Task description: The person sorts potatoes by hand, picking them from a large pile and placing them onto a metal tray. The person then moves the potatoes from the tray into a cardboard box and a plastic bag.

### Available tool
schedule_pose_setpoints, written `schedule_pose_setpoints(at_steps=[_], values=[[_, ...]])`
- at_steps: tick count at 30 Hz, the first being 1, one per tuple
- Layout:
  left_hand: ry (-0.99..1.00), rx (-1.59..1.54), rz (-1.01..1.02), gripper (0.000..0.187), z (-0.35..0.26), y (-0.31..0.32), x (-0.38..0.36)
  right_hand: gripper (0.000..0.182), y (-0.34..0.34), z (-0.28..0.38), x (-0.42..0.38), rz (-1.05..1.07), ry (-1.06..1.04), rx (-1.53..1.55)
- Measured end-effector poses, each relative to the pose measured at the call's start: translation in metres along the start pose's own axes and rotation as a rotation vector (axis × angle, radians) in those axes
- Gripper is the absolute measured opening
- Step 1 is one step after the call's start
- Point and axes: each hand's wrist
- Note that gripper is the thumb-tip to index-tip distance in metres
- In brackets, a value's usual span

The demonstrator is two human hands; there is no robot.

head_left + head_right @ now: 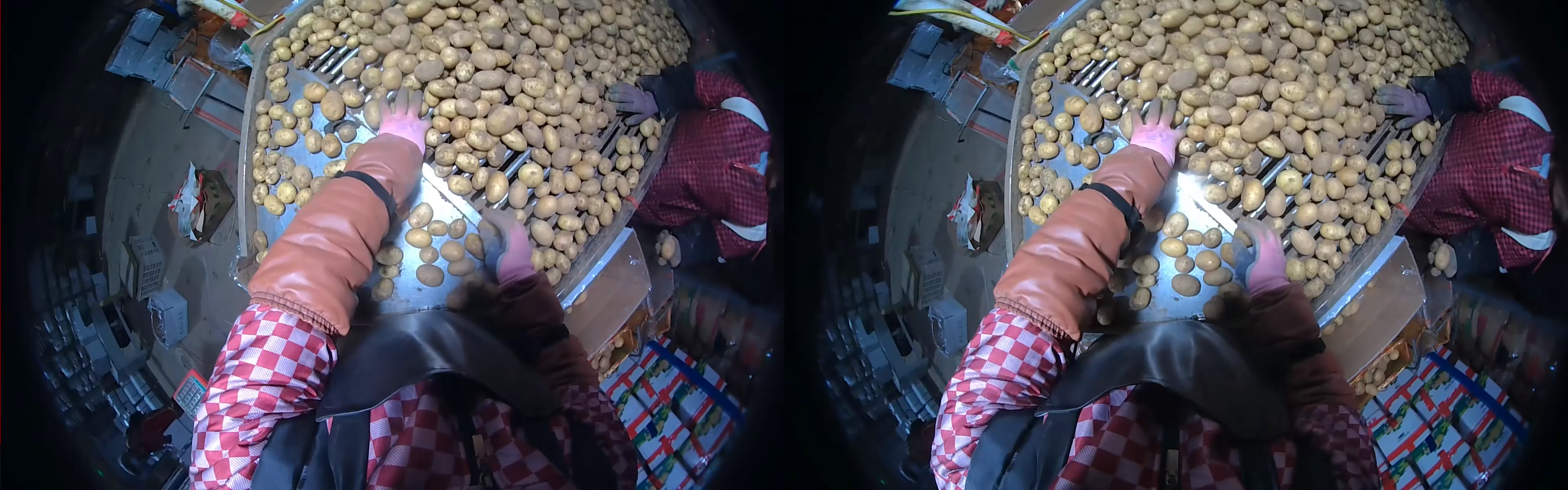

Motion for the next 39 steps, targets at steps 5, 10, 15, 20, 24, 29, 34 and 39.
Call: schedule_pose_setpoints(at_steps=[5, 10, 15, 20, 24, 29, 34, 39], values=[[0.040, -0.070, -0.174, 0.024, 0.022, 0.021, -0.026, 0.037, -0.012, 0.015, 0.026, -0.058, -0.070, -0.046], [0.041, -0.377, -0.279, 0.021, 0.034, 0.046, -0.062, 0.037, -0.012, 0.020, 0.040, -0.066, -0.084, -0.021], [0.074, -0.798, -0.559, 0.017, 0.049, 0.031, -0.161, 0.036, -0.011, 0.027, 0.046, -0.020, -0.104, 0.028], [-0.041, -0.909, -0.857, 0.021, 0.133, 0.003, -0.236, 0.035, -0.004, 0.037, 0.063, -0.001, -0.199, 0.092], [-0.498, -0.758, -0.971, 0.028, 0.271, -0.007, -0.283, 0.033, -0.005, 0.035, 0.069, 0.018, -0.192, 0.070], [-0.652, -0.059, -0.412, 0.046, 0.237, 0.001, -0.218, 0.034, 0.001, 0.029, 0.062, 0.021, -0.137, 0.125], [-0.590, -0.423, -0.013, 0.030, 0.131, -0.033, -0.079, 0.033, -0.004, 0.036, 0.058, -0.005, -0.159, 0.110], [-0.653, -0.554, 0.295, 0.035, 0.160, 0.002, -0.009, 0.034, -0.008, 0.000, 0.051, 0.020, -0.012, 0.065]])
Point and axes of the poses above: each hand's wrist, its own x-axis towards the middle knuckle, its own y-axis out of the palm, z = x × y, and after that the axes turned 9 degrees about -x, right-handed
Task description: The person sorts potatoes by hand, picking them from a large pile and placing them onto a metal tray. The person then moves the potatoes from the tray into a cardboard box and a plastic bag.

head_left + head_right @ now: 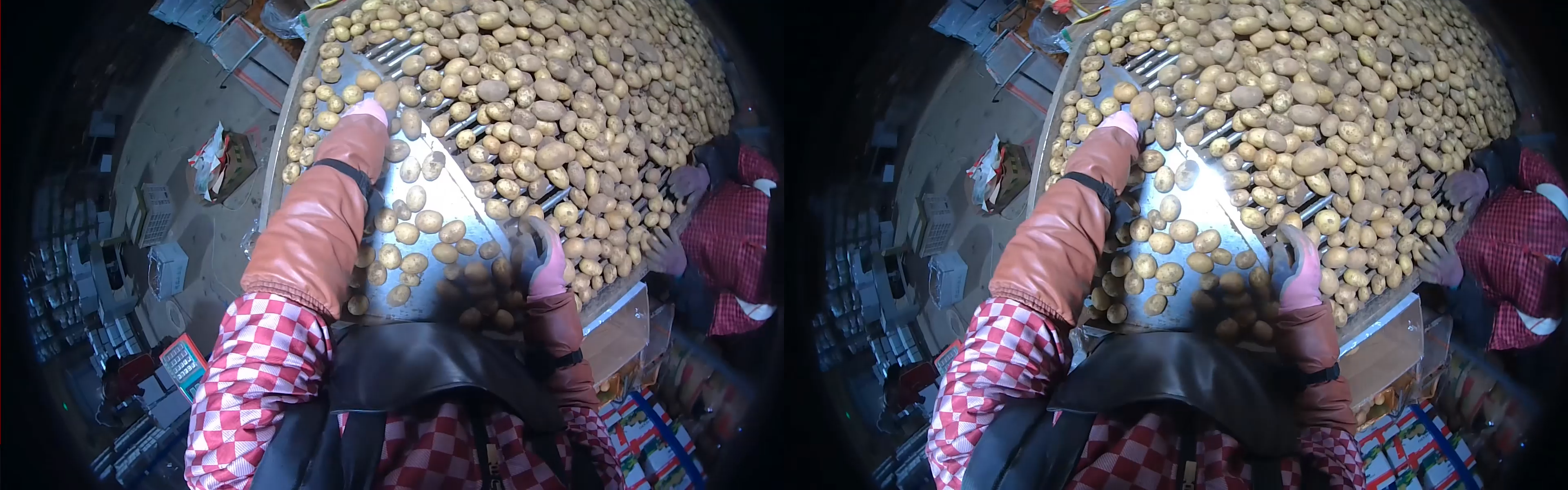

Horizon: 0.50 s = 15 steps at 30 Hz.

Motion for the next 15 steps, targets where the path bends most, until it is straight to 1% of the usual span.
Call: schedule_pose_setpoints(at_steps=[2, 3, 4, 6, 7, 8, 10, 11, 12, 13, 14, 15], values=[[0.008, -0.022, -0.077, 0.032, 0.006, 0.001, 0.000, 0.034, 0.007, -0.007, -0.004, -0.056, 0.042, 0.033], [0.088, 0.052, -0.103, 0.035, 0.008, 0.003, -0.005, 0.032, 0.011, -0.005, -0.004, -0.019, 0.076, 0.054], [0.081, 0.052, -0.101, 0.035, 0.015, 0.004, -0.013, 0.032, 0.015, -0.003, -0.005, -0.013, 0.076, 0.056], [-0.041, -0.519, 0.076, 0.039, 0.021, -0.007, -0.050, 0.031, 0.016, 0.017, 0.001, 0.046, 0.001, 0.096], [-0.037, -0.935, 0.022, 0.034, 0.031, -0.001, -0.069, 0.031, 0.008, 0.041, 0.003, 0.041, -0.030, 0.095], [-0.032, -1.350, -0.038, 0.032, 0.044, 0.004, -0.089, 0.031, 0.008, 0.041, 0.003, 0.043, -0.031, 0.095], [0.070, -1.150, -0.227, 0.039, 0.090, -0.013, -0.129, 0.031, 0.010, 0.042, 0.003, 0.059, -0.047, 0.169], [0.247, -1.265, -0.214, 0.043, 0.145, -0.020, -0.118, 0.031, 0.009, 0.040, 0.004, 0.063, -0.051, 0.173], [0.431, -1.373, -0.201, 0.046, 0.212, -0.023, -0.102, 0.030, 0.007, 0.036, 0.008, 0.028, -0.081, 0.109], [0.154, -1.533, -0.451, 0.047, 0.277, -0.030, -0.098, 0.029, 0.003, 0.029, 0.011, -0.005, -0.110, 0.045], [-0.141, -1.664, -0.703, 0.049, 0.315, -0.035, -0.099, 0.029, -0.002, 0.020, 0.016, -0.038, -0.139, -0.019], [-0.331, -1.469, -0.814, 0.046, 0.301, -0.036, -0.126, 0.027, -0.003, 0.011, 0.026, -0.045, -0.076, 0.110]])
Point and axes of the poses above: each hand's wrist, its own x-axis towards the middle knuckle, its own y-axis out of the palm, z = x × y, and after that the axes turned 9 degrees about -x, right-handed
